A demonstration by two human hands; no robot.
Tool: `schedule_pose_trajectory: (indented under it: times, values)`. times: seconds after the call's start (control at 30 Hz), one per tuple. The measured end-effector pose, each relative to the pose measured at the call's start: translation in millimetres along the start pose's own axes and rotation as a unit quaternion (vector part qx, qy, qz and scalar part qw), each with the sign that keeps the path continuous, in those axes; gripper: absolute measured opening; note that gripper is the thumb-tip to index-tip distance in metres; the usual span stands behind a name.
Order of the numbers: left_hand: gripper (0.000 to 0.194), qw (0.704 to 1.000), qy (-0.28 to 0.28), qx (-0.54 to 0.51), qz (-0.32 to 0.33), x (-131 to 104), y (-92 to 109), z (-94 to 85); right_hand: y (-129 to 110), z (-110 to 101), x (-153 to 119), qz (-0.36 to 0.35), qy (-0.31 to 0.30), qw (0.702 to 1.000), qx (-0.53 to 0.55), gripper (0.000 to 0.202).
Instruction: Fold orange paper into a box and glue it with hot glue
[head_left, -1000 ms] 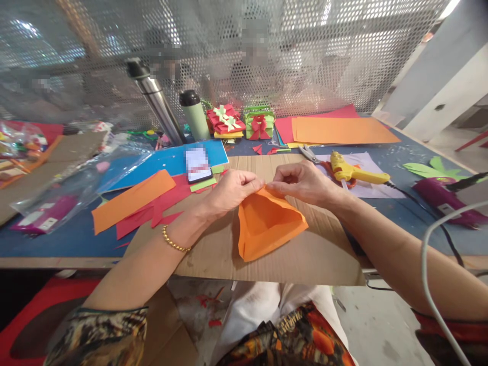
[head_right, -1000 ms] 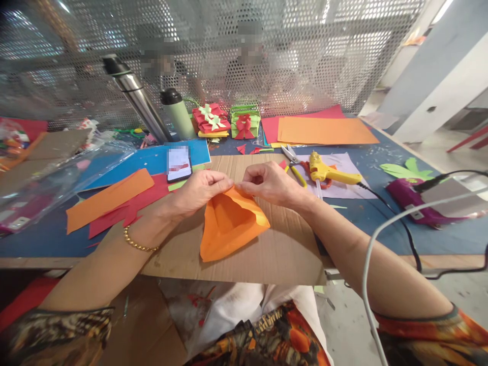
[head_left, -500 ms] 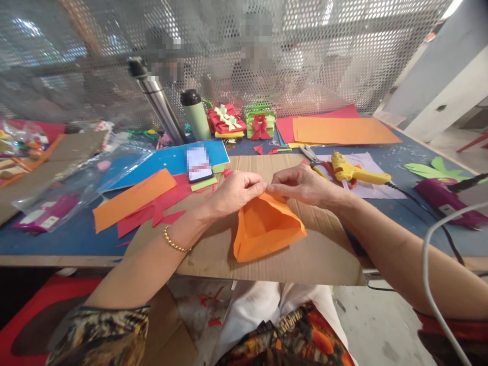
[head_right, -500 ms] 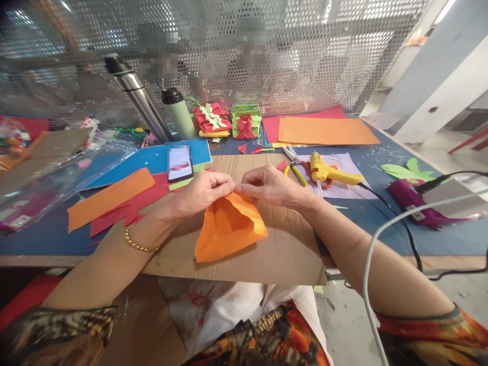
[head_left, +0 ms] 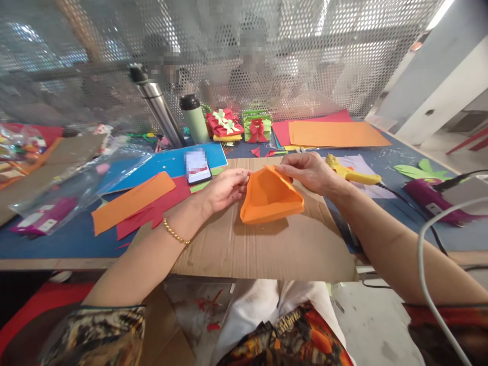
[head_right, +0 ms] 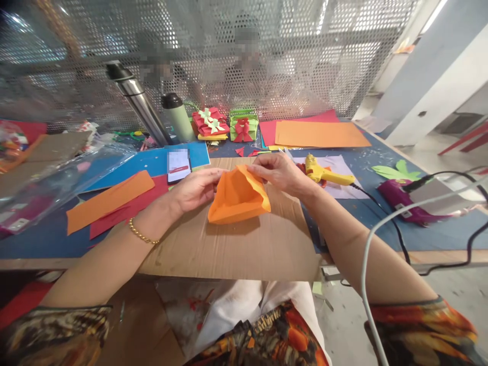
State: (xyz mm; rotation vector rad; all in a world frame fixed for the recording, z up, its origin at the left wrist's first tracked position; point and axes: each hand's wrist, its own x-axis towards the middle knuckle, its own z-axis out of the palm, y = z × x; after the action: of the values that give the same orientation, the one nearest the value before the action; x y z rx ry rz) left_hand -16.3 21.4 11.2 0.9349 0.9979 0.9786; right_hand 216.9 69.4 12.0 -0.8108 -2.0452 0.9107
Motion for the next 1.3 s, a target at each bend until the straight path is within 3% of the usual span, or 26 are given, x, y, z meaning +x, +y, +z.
schedule_pose_trajectory:
  times: [0.27, 0.47, 0.57, 0.67, 0.8, 0.87, 1.03, 1.3]
  values:
    - [0.006, 0.999, -0.036, 0.03, -0.003, 0, 0, -0.4, 9, -8, 3, -0.005, 0.042, 0.999, -0.02, 0.047]
    - [0.01, 0.987, 0.034, 0.123, 0.102, -1, -1, 4.9, 2, -7, 3, -0.011, 0.02, 0.999, -0.048, 0.049]
    - [0.008, 0.961, 0.08, 0.211, 0.157, 1, -4, 6.5, 2, -5, 3, 0.0, 0.027, 0.998, -0.052, 0.051]
    - [0.008, 0.915, 0.128, 0.306, 0.23, 1, -5, 7.7, 4, -2, 3, -0.002, 0.035, 0.997, -0.062, 0.051]
    - [0.028, 0.884, 0.144, 0.34, 0.286, -5, -4, 10.3, 9, -1, 3, -0.003, 0.045, 0.997, -0.064, 0.051]
    - [0.031, 0.884, 0.136, 0.333, 0.297, -8, -3, 11.3, 11, 0, 3, 0.0, 0.053, 0.997, -0.059, 0.051]
    - [0.011, 0.88, 0.118, 0.34, 0.309, -7, -4, 11.2, 11, -1, 2, 0.003, 0.052, 0.998, -0.048, 0.052]
    - [0.015, 0.867, 0.15, 0.367, 0.303, -13, 0, 13.0, 9, 0, 2, -0.008, 0.063, 0.996, -0.07, 0.047]
